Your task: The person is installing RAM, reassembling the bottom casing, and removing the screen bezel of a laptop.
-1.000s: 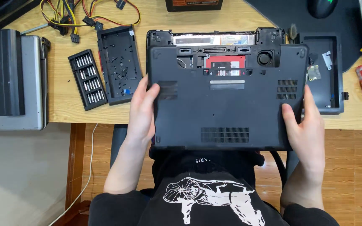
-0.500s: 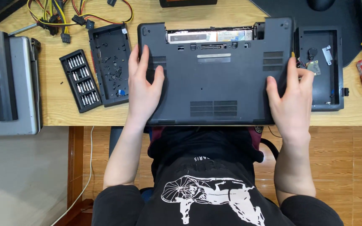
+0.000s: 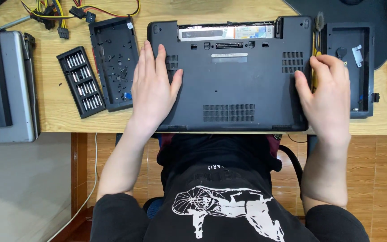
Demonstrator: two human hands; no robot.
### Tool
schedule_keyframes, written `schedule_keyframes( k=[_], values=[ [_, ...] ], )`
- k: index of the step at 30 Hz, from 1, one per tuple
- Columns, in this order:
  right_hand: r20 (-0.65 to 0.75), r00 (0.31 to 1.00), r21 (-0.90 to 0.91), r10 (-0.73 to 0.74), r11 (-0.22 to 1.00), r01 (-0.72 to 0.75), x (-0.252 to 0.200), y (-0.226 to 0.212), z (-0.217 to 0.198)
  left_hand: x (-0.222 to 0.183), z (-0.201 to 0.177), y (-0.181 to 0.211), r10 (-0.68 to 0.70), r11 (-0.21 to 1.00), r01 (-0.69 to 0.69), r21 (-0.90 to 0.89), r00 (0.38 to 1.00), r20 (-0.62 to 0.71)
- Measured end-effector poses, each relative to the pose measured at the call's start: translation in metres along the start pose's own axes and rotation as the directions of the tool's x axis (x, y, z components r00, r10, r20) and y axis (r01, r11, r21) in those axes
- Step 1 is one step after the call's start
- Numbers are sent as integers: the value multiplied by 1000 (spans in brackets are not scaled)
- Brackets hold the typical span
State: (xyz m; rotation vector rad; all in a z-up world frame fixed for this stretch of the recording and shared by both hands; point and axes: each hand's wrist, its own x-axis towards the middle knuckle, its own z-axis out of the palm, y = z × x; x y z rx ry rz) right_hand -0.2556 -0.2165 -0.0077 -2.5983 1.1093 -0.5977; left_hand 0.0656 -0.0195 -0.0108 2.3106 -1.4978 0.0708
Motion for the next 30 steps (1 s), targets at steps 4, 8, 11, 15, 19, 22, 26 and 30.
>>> schedule_keyframes(
  k=[4,8,11,15,19,22,26,30],
  values=[
    [-18,992,182,-124,975,125,34,-15,-23,18,-19,9,162,980,-152,131,985,-65],
    [32,909,7,-416,909,416,74,0,-11,56,4,8,321,947,-321,24,943,-88],
    [139,877,8,-459,886,463,100,6,0,86,21,6,452,882,-452,-134,891,-31],
    [244,886,206,-395,914,350,114,20,11,103,24,5,462,841,-412,-352,885,68],
    [253,878,228,-406,907,353,118,22,19,104,35,4,404,828,-342,-444,913,51],
    [271,905,347,-327,911,225,125,-5,5,108,39,2,377,817,-296,-496,924,70],
    [177,815,123,-552,834,538,121,11,24,114,35,5,335,809,-187,-557,926,174],
    [234,783,113,-576,816,567,110,2,34,111,45,0,356,808,-230,-542,924,139]
  ],
)
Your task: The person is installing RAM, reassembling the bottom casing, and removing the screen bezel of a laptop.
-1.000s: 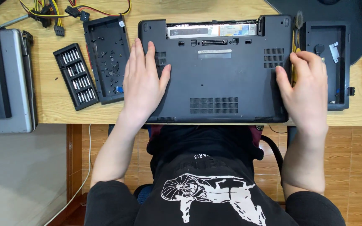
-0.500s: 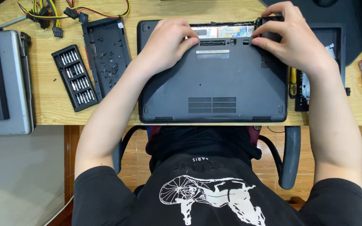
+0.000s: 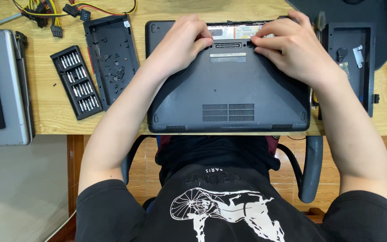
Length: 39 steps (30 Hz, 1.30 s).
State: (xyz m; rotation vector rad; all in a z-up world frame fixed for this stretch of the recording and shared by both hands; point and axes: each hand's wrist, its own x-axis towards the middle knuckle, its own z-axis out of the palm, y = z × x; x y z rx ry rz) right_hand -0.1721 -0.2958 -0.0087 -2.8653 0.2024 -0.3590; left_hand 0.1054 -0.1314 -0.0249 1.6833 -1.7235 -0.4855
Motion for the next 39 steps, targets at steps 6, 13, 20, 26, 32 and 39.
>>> schedule_keyframes(
  k=[6,13,20,26,32,39],
  values=[
    [-23,1000,-74,-7,997,5,-8,-16,-3,-17,30,35,35,911,-38,411,999,15],
    [-136,990,19,41,999,-39,-10,-33,-11,-36,17,62,70,903,-131,409,984,162],
    [-190,979,-180,74,978,-109,-29,-36,12,-68,44,86,21,841,-66,537,996,90],
    [-209,955,-88,209,969,-231,-24,-49,9,-99,69,135,205,917,-240,319,969,140],
    [-218,956,-163,195,959,-233,-36,-24,25,-112,87,125,187,833,-229,503,973,134],
    [-176,950,-144,258,948,-284,-40,-21,26,-152,43,113,137,858,-103,503,990,-30]
  ],
)
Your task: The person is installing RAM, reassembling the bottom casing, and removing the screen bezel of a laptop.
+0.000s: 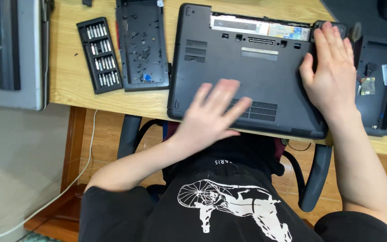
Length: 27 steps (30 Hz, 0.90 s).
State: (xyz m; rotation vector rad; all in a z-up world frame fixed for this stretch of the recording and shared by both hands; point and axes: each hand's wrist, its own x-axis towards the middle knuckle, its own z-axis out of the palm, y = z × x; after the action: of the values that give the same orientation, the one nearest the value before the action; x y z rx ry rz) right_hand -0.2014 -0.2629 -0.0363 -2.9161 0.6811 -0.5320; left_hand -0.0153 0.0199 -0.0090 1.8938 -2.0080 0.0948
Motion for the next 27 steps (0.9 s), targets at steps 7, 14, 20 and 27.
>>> schedule_keyframes(
  k=[7,14,20,27],
  values=[
    [-102,993,-22,-51,999,49,-7,6,4,-50,17,-19,-160,973,182,141,975,-155],
    [-58,989,72,-139,987,143,-55,-61,-45,-43,-5,-18,-153,972,169,166,982,-109],
    [-3,985,139,-173,975,172,-116,-48,-36,-35,-29,-75,-101,986,94,-137,994,-48],
    [-3,995,57,-102,993,102,-143,-41,-22,57,-39,-179,-234,953,234,-190,972,23]
  ],
)
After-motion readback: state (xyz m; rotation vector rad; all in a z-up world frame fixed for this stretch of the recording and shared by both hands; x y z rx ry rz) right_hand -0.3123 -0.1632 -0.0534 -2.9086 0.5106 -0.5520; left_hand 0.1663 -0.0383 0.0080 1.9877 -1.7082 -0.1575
